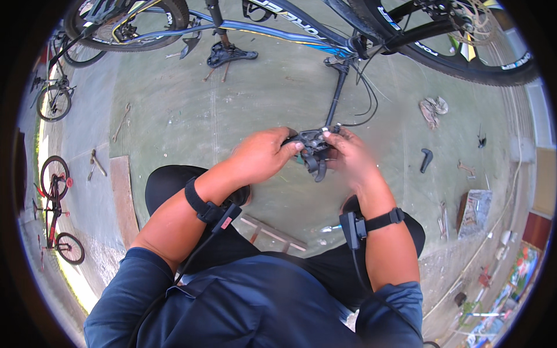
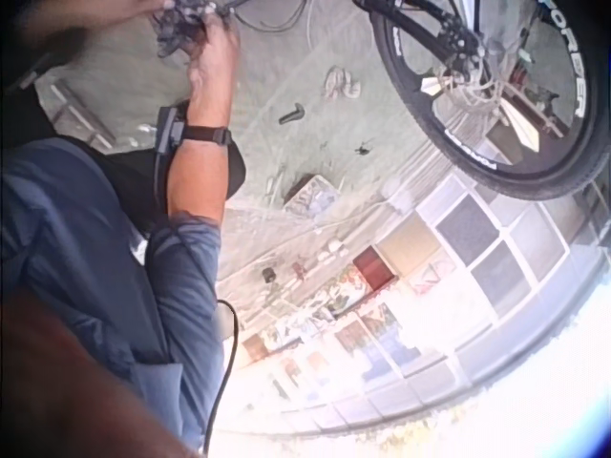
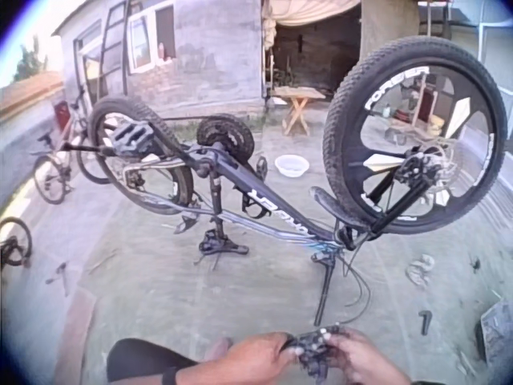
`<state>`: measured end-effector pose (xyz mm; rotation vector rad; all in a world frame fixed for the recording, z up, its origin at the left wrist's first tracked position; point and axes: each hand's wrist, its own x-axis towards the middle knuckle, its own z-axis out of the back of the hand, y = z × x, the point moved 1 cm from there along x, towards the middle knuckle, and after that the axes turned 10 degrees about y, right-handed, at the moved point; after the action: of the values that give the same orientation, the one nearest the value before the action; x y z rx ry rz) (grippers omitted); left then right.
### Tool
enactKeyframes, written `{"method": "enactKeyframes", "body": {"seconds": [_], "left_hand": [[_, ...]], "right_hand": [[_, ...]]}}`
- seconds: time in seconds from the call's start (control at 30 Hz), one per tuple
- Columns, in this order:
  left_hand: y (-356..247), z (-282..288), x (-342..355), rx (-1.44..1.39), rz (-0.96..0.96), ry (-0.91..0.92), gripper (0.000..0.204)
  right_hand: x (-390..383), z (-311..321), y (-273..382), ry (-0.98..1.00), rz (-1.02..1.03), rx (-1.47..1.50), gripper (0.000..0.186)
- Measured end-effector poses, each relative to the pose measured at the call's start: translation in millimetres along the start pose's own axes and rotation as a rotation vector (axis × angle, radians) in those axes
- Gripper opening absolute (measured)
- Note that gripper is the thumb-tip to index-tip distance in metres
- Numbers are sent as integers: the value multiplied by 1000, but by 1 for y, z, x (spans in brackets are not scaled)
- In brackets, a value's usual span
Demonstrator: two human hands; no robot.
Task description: The person repairs a bicycle by first handling a brake assembly and then using pliers to adjust the chain and components near the rear wheel.
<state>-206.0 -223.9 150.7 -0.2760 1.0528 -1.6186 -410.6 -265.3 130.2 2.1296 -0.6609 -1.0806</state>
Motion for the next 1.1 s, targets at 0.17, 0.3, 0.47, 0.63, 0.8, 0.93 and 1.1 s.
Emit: {"method": "enactKeyframes", "body": {"seconds": [0.17, 0.3, 0.47, 0.63, 0.8, 0.93, 1.1], "left_hand": [[2, 0, 4, 32, 33, -4, 35], [6, -1, 4, 20, 33, -45, 35], [9, -3, 8, -104, 98, -50, 38], [6, -2, 10, -144, 110, -31, 39], [11, -10, 12, -181, -1, -52, 36], [5, -8, 10, -147, 5, -10, 37], [2, -11, 9, -89, -21, 7, 40]], "right_hand": [[-2, -1, 1, 23, -3, 7, 23], [5, 4, -3, 18, -35, -5, 25], [5, 1, -4, -15, -3, 13, 25], [3, 3, -3, -19, -2, 2, 25], [3, 5, -4, -22, -5, -38, 24], [1, 3, -2, -9, -9, -51, 24], [5, 6, -8, -13, -24, -118, 25]]}}
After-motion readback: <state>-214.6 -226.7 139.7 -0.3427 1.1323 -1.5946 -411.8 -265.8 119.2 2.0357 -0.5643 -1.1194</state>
